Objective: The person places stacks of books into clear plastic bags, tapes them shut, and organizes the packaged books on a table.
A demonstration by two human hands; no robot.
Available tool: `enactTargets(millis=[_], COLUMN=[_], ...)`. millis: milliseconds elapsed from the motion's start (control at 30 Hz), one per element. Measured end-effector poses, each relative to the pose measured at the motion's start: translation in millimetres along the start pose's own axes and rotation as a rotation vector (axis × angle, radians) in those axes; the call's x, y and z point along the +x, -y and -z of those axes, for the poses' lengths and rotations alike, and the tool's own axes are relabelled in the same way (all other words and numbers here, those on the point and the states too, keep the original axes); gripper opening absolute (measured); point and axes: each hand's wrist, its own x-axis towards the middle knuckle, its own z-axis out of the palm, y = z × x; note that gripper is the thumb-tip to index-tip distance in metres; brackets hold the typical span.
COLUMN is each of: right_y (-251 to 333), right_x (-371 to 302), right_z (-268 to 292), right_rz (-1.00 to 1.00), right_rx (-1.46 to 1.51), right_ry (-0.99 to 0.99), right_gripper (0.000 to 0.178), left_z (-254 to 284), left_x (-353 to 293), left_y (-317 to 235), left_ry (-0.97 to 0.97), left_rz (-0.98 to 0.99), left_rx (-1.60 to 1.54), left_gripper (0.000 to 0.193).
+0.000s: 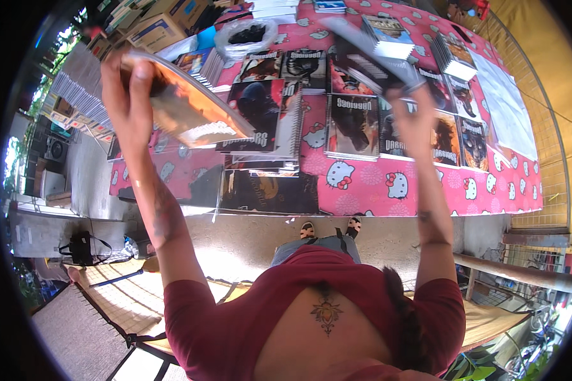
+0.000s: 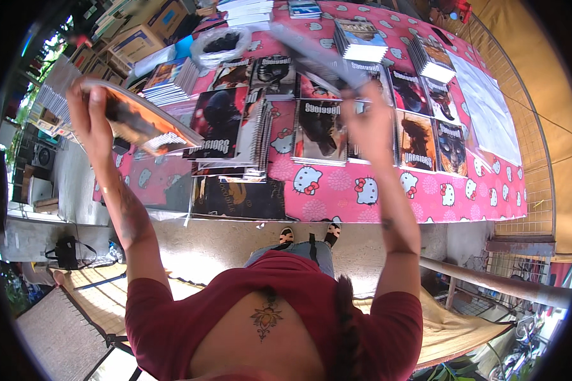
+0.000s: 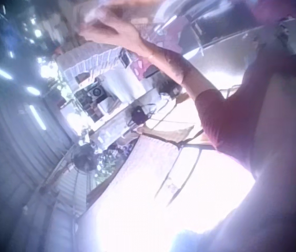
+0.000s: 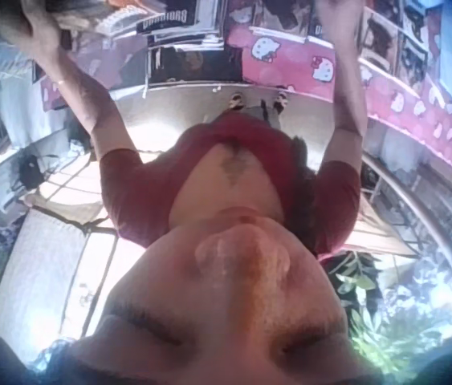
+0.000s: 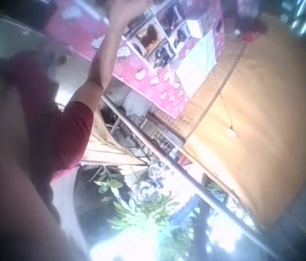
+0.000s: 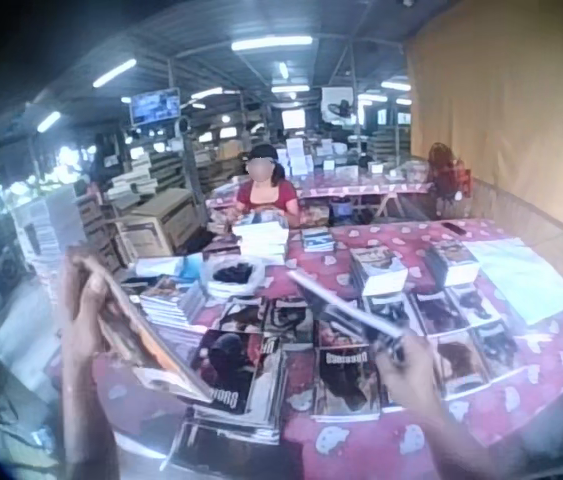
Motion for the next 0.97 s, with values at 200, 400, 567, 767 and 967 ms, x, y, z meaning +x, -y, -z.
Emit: enactTargets(millis=[200, 400, 567, 767, 967], right_y=[31, -119, -156, -172, -227], right_x=[-49, -70, -118, -116, -78], right_z=[-139, -64, -51, 0, 40], right_rz=[0.527, -0.326, -0.394, -0.582, -0.952], right_rx=[0.032, -0.366, -0.879, -0.901, -0.684], right_ry=[0.479, 0.215, 0.413, 0.328, 0.607], right_gripper=[0.043, 0.036, 0.054, 0.075, 0.099], left_z=[-79, -151, -251, -253, -144], left_x=[-9, -96, -243, -275, -129], left_y=[88, 19, -42, -46, -73], left_ry=[0.464, 0.612, 0.64, 0.988, 0.665], left_rz=[-0.007, -0.063, -0.274, -0.195, 0.442], left_rx=[-0.094, 0.004, 0.205, 0.183, -0.42], left_gripper=[0.026, 0.058, 0.06, 0.057, 0.043])
